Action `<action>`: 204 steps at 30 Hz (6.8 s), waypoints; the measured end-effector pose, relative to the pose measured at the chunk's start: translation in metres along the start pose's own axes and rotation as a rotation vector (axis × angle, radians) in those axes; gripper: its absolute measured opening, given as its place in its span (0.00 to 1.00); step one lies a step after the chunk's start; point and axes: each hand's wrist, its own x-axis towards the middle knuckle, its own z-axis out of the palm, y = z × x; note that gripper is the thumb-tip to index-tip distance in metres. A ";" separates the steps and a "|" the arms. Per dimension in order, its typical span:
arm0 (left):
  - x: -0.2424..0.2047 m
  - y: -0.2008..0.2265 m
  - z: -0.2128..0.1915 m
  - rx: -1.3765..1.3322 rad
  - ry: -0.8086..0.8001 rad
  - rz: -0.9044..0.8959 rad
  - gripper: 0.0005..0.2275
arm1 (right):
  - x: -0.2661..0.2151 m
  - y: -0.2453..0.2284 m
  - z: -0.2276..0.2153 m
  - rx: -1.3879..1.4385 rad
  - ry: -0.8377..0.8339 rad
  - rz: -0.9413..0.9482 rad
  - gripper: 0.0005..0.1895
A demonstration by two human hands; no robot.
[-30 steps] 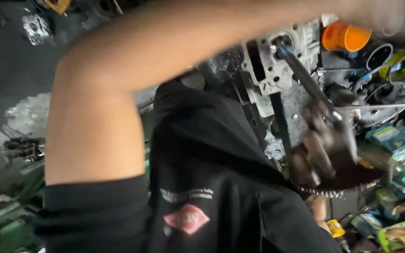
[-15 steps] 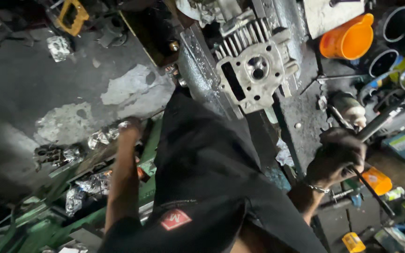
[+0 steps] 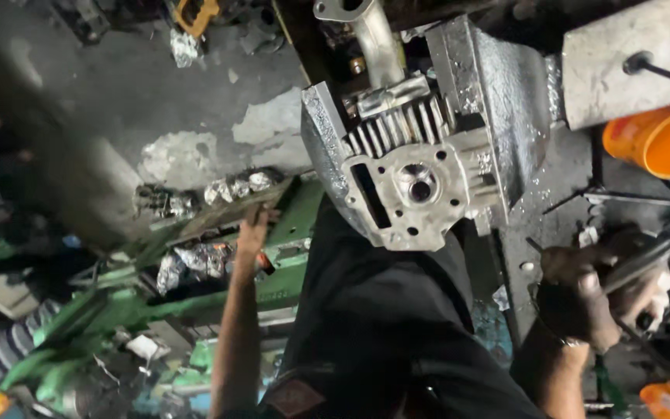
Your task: The person works on a disassembled engine block, using a wrench to tighten bolts and a cloth to wipe surfaces. They handle small metal parts and tools, occasionally adjusting the engine block on the workbench.
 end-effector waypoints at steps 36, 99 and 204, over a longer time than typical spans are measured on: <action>-0.036 0.409 0.057 0.863 -0.163 1.402 0.24 | -0.069 -0.081 0.063 -0.275 0.327 -0.340 0.17; -0.158 0.179 0.257 -0.051 -0.940 0.433 0.20 | -0.164 -0.031 -0.030 -0.925 -0.376 -0.099 0.20; -0.195 0.078 0.299 0.139 -0.968 0.648 0.18 | -0.276 0.133 -0.068 -1.395 0.245 -0.086 0.09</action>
